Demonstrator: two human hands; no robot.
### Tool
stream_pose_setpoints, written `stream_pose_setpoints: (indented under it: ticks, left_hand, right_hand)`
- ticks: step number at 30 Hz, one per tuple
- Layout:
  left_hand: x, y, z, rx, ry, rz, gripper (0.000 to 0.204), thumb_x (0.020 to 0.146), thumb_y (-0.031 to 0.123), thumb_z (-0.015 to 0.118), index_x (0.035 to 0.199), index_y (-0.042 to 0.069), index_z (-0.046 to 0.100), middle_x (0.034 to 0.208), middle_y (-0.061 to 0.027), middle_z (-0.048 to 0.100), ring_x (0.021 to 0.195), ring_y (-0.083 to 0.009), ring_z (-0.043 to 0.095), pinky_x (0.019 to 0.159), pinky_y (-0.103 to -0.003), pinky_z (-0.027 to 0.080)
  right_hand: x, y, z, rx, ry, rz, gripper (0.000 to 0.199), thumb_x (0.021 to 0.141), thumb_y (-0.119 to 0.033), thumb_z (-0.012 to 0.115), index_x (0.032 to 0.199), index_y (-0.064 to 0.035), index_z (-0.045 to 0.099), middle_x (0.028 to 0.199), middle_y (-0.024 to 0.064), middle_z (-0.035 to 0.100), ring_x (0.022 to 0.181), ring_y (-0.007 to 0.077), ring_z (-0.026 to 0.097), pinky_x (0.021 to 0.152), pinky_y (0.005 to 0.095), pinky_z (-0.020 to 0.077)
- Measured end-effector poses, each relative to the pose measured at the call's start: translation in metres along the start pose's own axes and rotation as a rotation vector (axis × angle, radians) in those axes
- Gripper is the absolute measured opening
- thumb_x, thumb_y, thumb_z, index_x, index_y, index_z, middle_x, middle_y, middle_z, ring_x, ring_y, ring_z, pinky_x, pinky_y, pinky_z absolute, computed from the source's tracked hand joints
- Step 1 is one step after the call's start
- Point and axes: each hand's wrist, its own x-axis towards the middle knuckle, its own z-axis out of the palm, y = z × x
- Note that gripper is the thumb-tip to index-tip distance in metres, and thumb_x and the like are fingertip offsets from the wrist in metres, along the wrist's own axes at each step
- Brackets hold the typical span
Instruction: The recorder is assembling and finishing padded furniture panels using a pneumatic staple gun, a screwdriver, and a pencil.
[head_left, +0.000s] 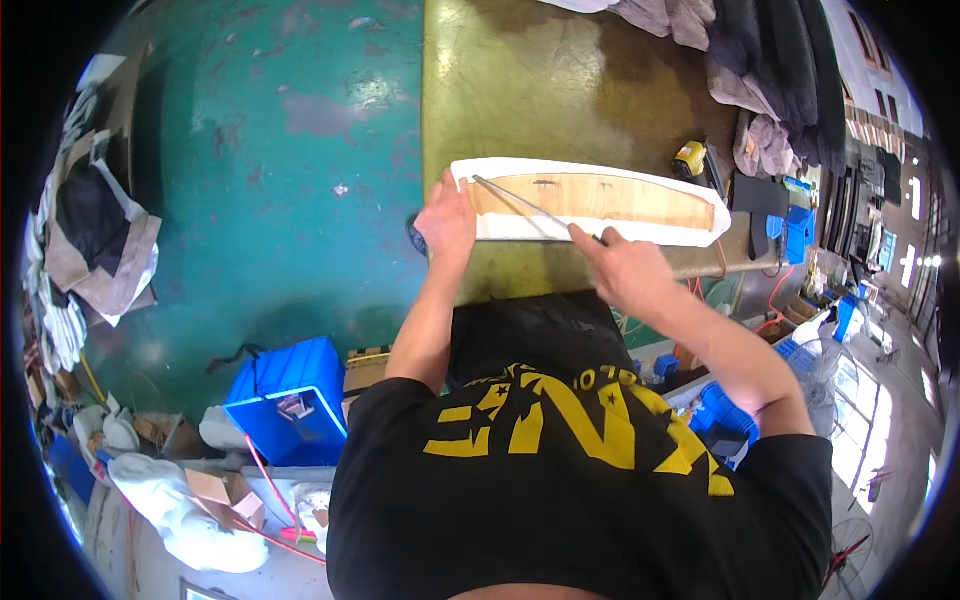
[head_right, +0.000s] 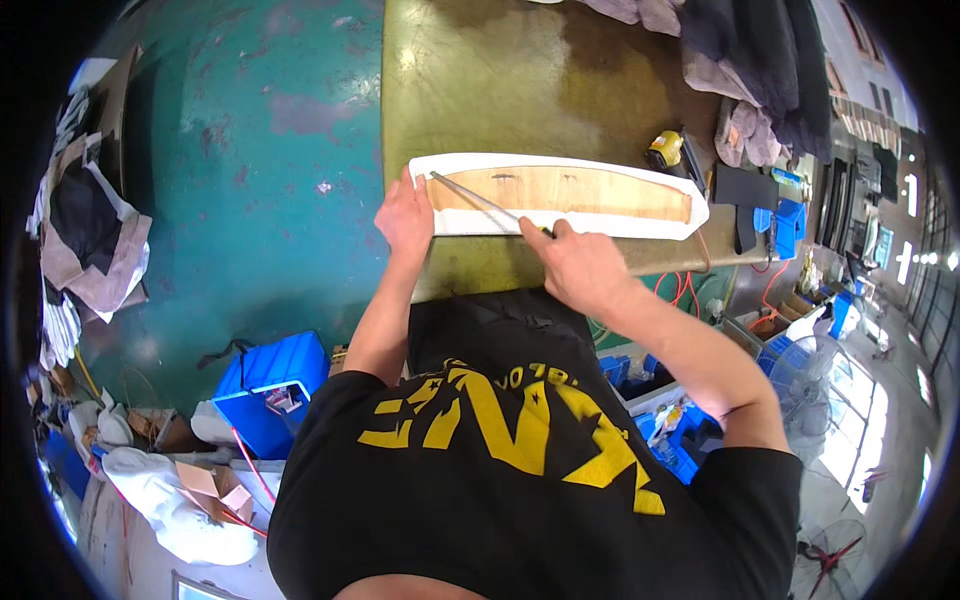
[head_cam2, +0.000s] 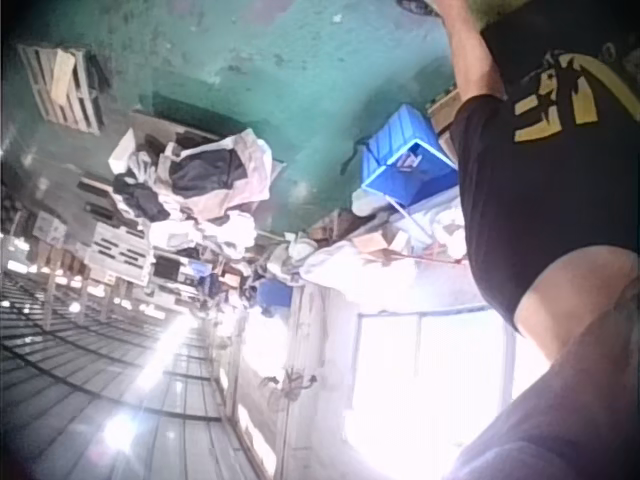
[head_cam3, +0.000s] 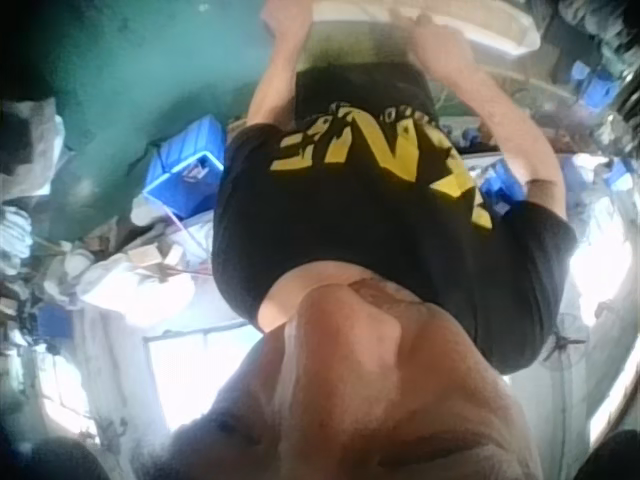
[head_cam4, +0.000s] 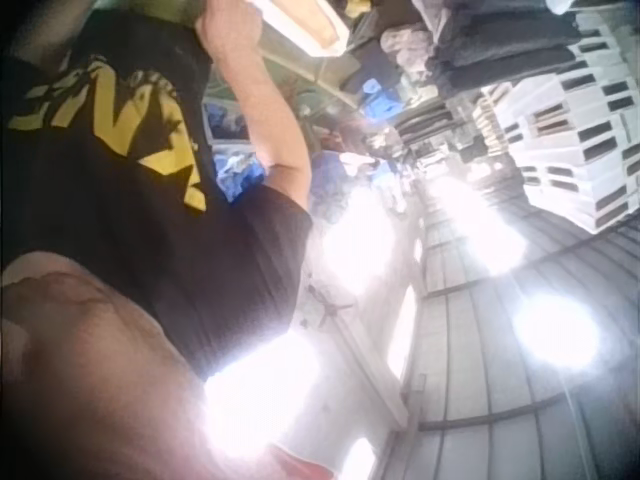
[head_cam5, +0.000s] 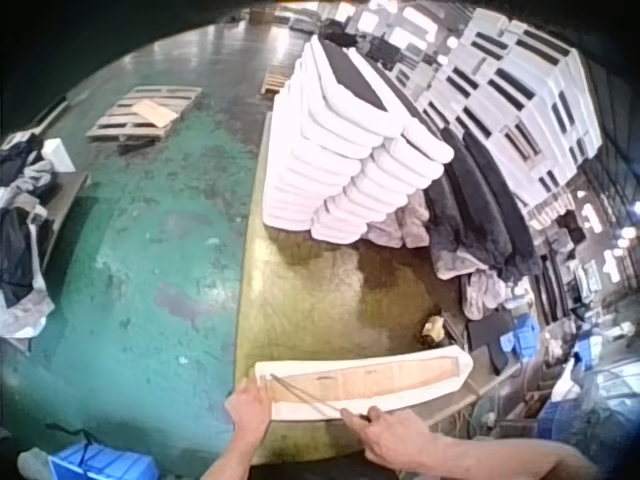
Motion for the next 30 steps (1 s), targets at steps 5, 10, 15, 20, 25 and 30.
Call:
stream_pose_setpoints:
  ticks: [5, 10, 15, 20, 25, 30]
  left_hand:
    - [-0.003, 0.005, -0.008, 0.033, -0.008, 0.016, 0.035, 0.104, 0.030, 0.059, 0.129, 0.008, 0.067, 0.093, -0.0144, 0.069, 0.075, -0.0372, 0.070, 0.063, -0.049, 0.056]
    - [0.001, 0.008, -0.010, 0.030, 0.030, 0.038, 0.036, 0.104, 0.029, 0.059, 0.131, 0.007, 0.067, 0.095, -0.0154, 0.070, 0.079, -0.0374, 0.071, 0.067, -0.049, 0.056]
    - [-0.002, 0.007, -0.008, 0.059, 0.023, 0.048, 0.037, 0.103, 0.030, 0.059, 0.129, 0.006, 0.069, 0.098, -0.0174, 0.072, 0.084, -0.0384, 0.071, 0.071, -0.050, 0.056]
    - [-0.002, 0.007, -0.009, 0.071, 0.027, 0.035, 0.038, 0.103, 0.033, 0.059, 0.129, 0.007, 0.070, 0.103, -0.0188, 0.073, 0.089, -0.0391, 0.071, 0.075, -0.051, 0.056]
    - [-0.006, 0.010, -0.014, 0.042, -0.026, -0.039, 0.040, 0.104, 0.035, 0.058, 0.131, 0.007, 0.070, 0.106, -0.0180, 0.073, 0.094, -0.0390, 0.071, 0.079, -0.050, 0.056]
    - [-0.006, 0.014, -0.016, -0.015, 0.022, -0.039, 0.044, 0.104, 0.039, 0.058, 0.132, 0.008, 0.070, 0.110, -0.0177, 0.072, 0.098, -0.0388, 0.070, 0.085, -0.049, 0.056]
  right_hand:
    - [-0.007, 0.020, 0.065, 0.773, 0.012, 0.173, 0.048, 0.096, -0.014, 0.061, 0.144, -0.0143, 0.061, 0.103, 0.0227, 0.073, 0.094, 0.0440, 0.069, 0.084, 0.0508, 0.0554]
    - [-0.003, 0.033, 0.095, 0.576, 0.122, 0.119, 0.050, 0.097, -0.012, 0.062, 0.147, -0.0176, 0.062, 0.089, 0.0172, 0.070, 0.084, 0.0379, 0.066, 0.074, 0.0465, 0.0536]
    - [-0.005, 0.031, 0.138, 1.401, -0.070, 0.224, 0.049, 0.104, -0.012, 0.061, 0.153, -0.0171, 0.057, 0.073, -0.0025, 0.057, 0.051, 0.0058, 0.050, 0.051, 0.0235, 0.0439]
    - [0.002, 0.035, 0.172, 0.720, 0.409, -0.068, 0.051, 0.102, -0.012, 0.062, 0.153, -0.0190, 0.056, 0.083, 0.0021, 0.062, 0.056, 0.0101, 0.056, 0.056, 0.0309, 0.0499]
    - [0.007, 0.067, 0.160, 1.619, -0.212, 0.137, 0.051, 0.106, -0.014, 0.059, 0.156, -0.0164, 0.052, 0.085, 0.0036, 0.059, 0.063, 0.0115, 0.060, 0.057, 0.0284, 0.0509]
    - [-0.005, 0.064, 0.153, 1.452, -0.117, 0.019, 0.051, 0.106, -0.013, 0.057, 0.157, -0.0185, 0.052, 0.092, 0.0062, 0.066, 0.060, 0.0111, 0.057, 0.060, 0.0272, 0.0503]
